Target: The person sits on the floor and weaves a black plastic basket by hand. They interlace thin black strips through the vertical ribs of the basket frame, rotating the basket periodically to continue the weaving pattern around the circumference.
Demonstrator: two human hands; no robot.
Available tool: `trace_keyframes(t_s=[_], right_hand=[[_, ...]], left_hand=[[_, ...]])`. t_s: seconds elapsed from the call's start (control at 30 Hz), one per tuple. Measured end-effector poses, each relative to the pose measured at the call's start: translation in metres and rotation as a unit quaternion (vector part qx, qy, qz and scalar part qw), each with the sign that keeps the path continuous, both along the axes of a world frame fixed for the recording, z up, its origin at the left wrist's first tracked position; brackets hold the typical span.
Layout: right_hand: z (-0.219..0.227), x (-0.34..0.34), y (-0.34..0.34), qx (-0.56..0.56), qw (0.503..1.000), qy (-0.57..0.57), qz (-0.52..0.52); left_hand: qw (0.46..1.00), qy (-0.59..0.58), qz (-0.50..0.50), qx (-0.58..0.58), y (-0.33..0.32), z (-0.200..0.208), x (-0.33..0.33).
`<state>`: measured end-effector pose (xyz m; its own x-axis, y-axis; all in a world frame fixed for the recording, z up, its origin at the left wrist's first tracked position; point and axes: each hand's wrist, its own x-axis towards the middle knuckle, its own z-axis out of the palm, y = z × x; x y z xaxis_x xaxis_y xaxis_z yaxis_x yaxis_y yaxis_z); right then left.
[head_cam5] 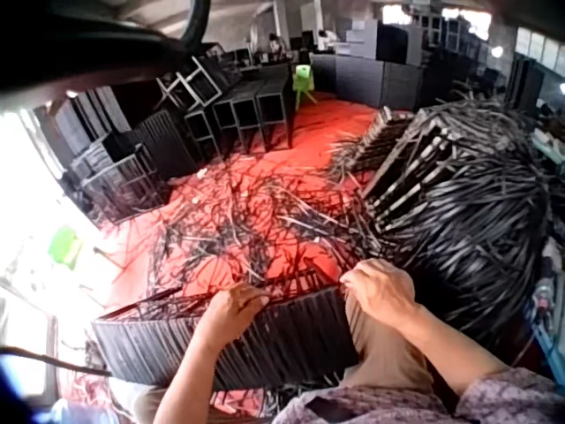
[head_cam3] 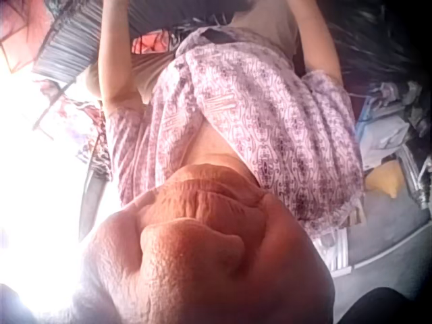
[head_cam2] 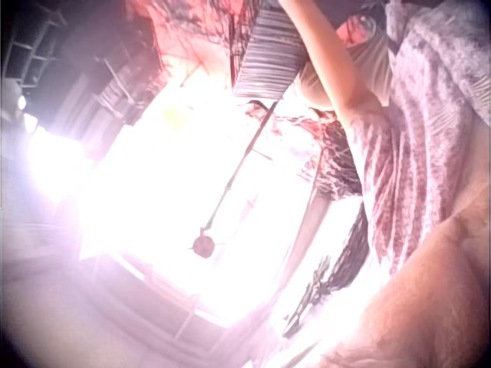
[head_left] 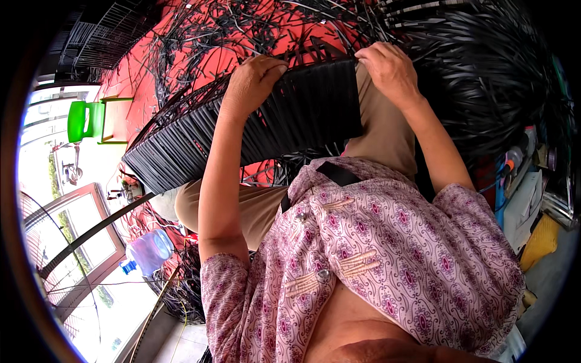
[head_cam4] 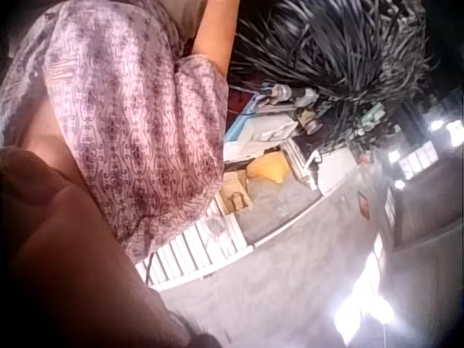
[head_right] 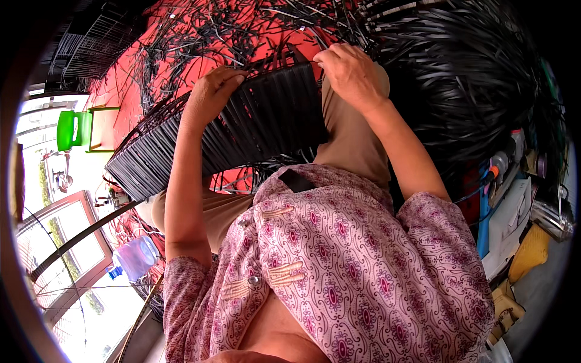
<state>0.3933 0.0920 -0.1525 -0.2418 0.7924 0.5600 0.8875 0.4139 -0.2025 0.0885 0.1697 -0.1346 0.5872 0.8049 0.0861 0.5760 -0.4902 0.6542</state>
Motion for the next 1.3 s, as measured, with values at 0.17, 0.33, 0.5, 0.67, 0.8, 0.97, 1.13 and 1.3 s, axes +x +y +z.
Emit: trace_keyframes(t_s=[0.17, 0.33, 0.5, 0.67, 0.8, 0.97, 1.13, 1.3], right_hand=[[0.006, 0.004, -0.001, -0.097, 0.993, 0.070, 0.019], [0.008, 0.000, 0.005, -0.157, 0.985, 0.059, 0.038], [0.010, -0.005, 0.015, -0.275, 0.954, 0.111, 0.054], [0.010, -0.004, 0.023, -0.359, 0.917, 0.159, 0.061], [0.022, -0.007, 0.027, -0.416, 0.891, 0.177, 0.049], [0.022, -0.012, 0.020, -0.313, 0.940, 0.134, 0.028], [0.018, -0.017, 0.016, -0.297, 0.937, 0.181, 0.005], [0.018, -0.027, 0.004, -0.246, 0.948, 0.200, -0.023]], left_hand=[[0.998, 0.043, -0.037, 0.018, -0.003, 0.004, 0.007], [0.997, 0.058, -0.010, 0.049, -0.009, 0.006, 0.020], [0.997, 0.025, 0.001, -0.077, -0.004, 0.004, 0.019], [0.988, 0.028, 0.008, -0.154, 0.001, 0.004, 0.019], [0.990, 0.052, -0.014, -0.127, -0.002, 0.002, 0.019], [0.994, 0.025, -0.017, -0.108, -0.002, -0.004, 0.016], [0.989, -0.012, -0.008, -0.144, -0.002, 0.001, 0.015], [0.999, -0.001, 0.024, -0.038, -0.017, 0.003, 0.016]])
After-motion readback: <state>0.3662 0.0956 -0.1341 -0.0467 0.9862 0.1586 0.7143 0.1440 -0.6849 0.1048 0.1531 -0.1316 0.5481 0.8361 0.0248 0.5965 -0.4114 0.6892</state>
